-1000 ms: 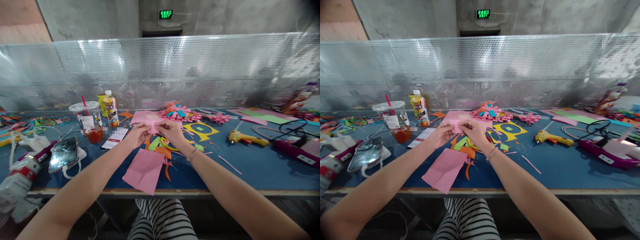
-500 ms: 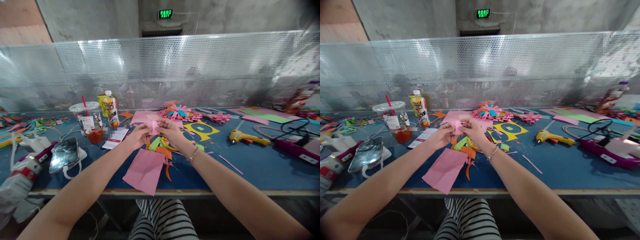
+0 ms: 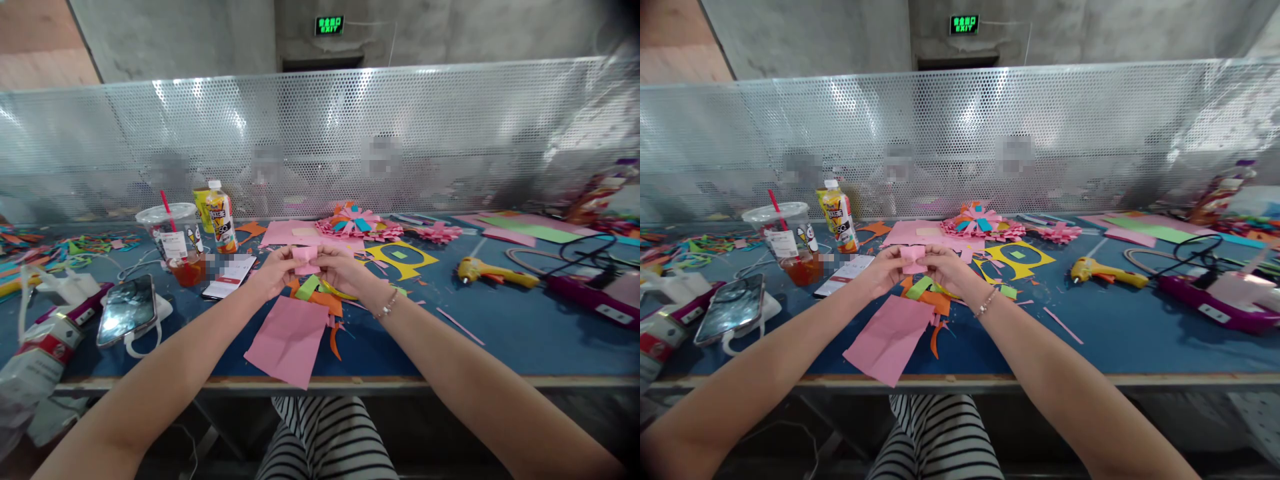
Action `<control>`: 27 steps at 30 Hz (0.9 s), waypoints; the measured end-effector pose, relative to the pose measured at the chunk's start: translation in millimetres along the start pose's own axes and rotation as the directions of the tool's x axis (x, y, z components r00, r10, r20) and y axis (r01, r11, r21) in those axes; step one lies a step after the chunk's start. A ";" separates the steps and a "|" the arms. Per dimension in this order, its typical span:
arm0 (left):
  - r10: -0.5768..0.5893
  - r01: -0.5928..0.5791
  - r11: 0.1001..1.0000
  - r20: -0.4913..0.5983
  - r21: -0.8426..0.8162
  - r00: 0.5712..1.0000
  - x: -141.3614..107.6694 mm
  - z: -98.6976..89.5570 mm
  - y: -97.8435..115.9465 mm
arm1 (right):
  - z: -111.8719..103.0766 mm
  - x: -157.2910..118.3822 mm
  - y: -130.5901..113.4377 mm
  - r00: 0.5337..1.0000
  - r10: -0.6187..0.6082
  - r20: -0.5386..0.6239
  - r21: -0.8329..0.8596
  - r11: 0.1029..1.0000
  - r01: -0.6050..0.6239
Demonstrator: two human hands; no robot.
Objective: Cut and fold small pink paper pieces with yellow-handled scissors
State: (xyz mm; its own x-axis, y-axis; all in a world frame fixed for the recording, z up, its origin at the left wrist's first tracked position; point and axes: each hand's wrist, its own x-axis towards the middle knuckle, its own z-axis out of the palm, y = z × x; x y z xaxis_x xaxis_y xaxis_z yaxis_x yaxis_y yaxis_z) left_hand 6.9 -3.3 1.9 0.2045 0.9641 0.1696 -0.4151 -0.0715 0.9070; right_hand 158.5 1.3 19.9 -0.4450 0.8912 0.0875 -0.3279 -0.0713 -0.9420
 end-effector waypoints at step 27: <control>-0.099 0.105 0.993 0.084 -0.060 0.991 0.6 -0.2 4.1 | -6.9 1.5 3.5 0.990 0.085 0.111 0.055 0.994 -0.092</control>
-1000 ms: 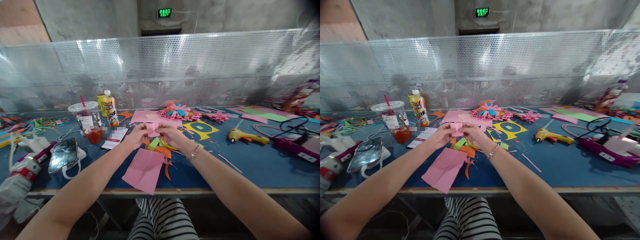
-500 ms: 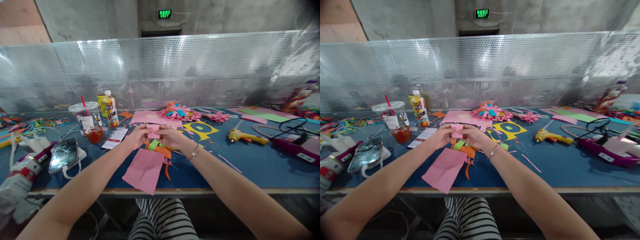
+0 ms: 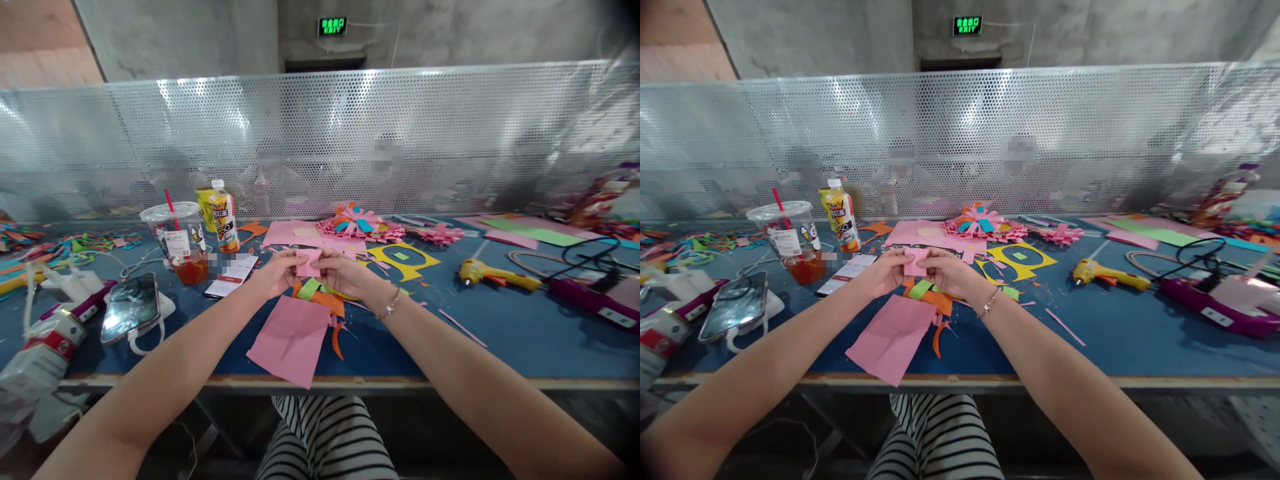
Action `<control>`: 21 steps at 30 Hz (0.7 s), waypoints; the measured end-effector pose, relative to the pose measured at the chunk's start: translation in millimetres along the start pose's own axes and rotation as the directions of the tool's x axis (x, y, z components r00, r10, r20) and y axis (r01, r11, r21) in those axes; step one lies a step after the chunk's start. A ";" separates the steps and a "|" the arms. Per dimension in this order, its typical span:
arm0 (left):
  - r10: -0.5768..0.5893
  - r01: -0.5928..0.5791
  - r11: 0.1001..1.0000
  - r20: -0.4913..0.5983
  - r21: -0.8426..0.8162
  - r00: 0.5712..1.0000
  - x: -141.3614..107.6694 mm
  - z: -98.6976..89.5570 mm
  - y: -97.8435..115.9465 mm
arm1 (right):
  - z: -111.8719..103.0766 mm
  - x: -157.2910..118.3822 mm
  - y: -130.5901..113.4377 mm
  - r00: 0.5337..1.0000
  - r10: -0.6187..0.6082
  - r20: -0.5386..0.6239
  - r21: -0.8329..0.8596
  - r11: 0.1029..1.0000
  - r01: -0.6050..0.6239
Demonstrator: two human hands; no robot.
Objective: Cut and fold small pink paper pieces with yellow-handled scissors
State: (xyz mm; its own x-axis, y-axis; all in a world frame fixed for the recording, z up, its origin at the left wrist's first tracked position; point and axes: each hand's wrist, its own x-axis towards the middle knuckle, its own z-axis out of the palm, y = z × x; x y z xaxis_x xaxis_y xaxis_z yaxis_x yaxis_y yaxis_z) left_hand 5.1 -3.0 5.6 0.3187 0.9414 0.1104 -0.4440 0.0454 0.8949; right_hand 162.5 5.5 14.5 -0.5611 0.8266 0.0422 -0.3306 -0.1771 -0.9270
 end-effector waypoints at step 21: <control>-0.003 0.000 0.997 0.038 0.076 0.999 -5.7 4.3 0.0 | 5.0 -1.0 -4.1 0.994 0.072 -0.079 -0.003 0.997 -0.073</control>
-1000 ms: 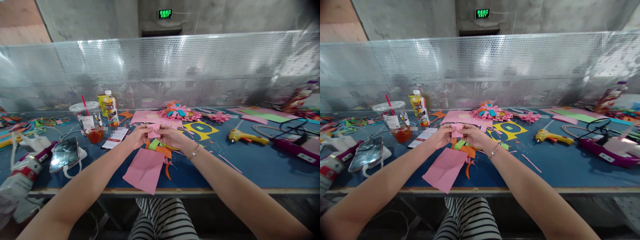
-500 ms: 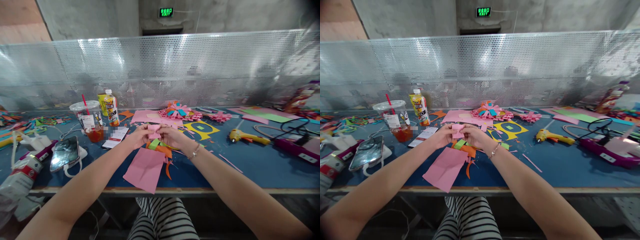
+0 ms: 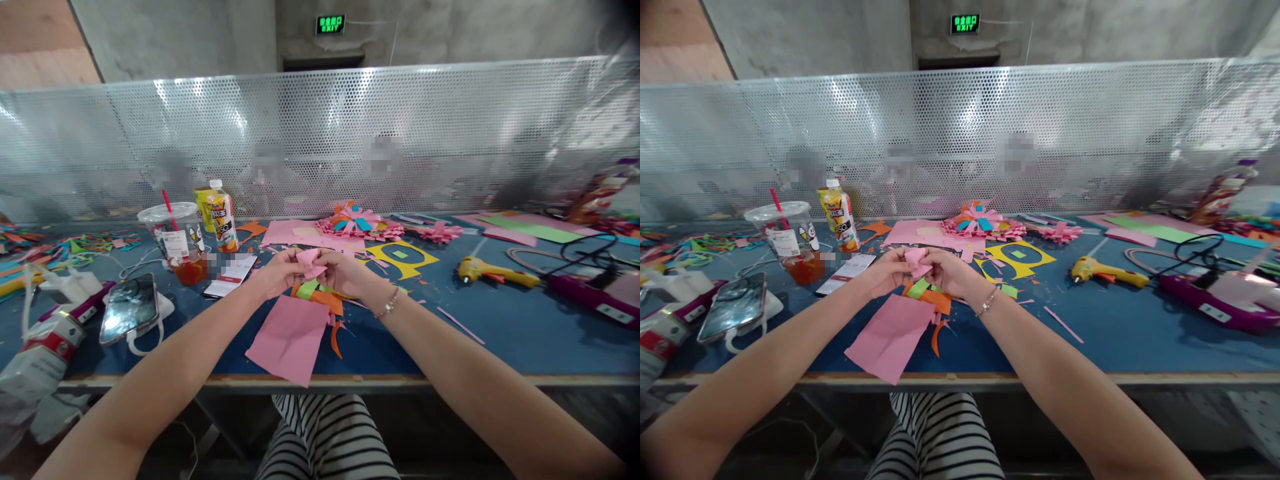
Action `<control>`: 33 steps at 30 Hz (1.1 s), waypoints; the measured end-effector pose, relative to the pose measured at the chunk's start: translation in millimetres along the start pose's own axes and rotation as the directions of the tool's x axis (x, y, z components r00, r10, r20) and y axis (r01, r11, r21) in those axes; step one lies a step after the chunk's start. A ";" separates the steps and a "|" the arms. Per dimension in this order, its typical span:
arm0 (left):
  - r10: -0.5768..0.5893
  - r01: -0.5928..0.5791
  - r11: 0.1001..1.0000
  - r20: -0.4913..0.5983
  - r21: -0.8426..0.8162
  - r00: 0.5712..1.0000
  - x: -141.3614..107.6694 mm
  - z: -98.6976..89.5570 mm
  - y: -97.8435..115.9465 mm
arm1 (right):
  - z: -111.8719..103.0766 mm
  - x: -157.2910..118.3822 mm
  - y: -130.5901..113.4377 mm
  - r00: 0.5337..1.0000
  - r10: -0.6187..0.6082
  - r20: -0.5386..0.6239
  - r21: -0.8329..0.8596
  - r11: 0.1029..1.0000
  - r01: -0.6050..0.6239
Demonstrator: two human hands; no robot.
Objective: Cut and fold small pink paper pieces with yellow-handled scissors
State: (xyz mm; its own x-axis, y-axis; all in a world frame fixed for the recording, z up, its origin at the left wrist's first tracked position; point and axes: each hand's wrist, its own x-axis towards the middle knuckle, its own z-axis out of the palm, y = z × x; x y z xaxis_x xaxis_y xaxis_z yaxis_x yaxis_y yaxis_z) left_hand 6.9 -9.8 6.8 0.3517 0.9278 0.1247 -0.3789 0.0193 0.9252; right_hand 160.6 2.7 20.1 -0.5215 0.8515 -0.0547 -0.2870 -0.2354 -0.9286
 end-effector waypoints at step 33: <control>0.009 -0.009 1.000 -0.013 0.008 1.000 2.3 -3.8 -1.9 | -2.6 -1.0 0.5 0.999 -0.032 0.016 0.012 0.999 0.031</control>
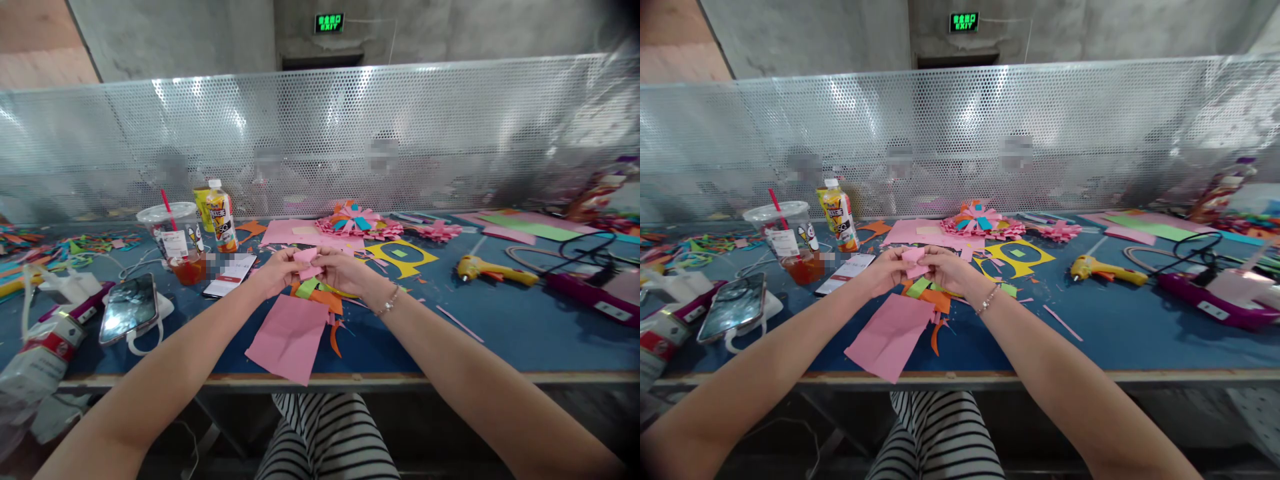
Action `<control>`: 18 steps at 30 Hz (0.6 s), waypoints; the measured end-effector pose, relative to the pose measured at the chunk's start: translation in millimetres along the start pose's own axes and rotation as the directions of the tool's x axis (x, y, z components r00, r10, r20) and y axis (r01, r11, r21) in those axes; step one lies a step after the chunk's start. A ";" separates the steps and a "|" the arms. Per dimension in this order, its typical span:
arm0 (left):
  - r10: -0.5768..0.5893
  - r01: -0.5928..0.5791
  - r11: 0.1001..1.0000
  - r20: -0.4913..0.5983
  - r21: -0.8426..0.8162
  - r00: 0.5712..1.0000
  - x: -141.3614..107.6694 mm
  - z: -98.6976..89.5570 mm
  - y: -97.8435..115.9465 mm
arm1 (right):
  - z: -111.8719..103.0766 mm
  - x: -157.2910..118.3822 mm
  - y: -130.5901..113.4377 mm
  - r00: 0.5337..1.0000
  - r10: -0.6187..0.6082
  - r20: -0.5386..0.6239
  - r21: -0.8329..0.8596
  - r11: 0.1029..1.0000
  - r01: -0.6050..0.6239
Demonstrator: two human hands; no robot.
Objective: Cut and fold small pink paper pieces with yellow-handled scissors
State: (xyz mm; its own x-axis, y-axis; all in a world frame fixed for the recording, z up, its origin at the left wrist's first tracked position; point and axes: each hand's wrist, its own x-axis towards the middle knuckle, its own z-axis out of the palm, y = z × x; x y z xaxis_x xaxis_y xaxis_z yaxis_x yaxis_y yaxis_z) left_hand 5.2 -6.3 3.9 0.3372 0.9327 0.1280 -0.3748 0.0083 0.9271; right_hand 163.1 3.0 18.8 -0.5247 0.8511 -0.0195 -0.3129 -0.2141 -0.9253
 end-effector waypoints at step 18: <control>-0.007 0.008 0.991 -0.008 0.136 1.000 -3.8 4.8 1.9 | 1.3 4.3 1.1 0.996 0.028 -0.081 -0.010 1.000 -0.029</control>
State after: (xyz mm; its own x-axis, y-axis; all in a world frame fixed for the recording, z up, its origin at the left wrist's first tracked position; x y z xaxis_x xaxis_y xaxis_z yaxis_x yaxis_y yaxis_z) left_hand 7.4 -11.6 6.9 0.3329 0.9354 0.1187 -0.2508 -0.0335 0.9675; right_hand 159.4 5.8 18.1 -0.4671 0.8809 -0.0760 -0.2897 -0.2337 -0.9282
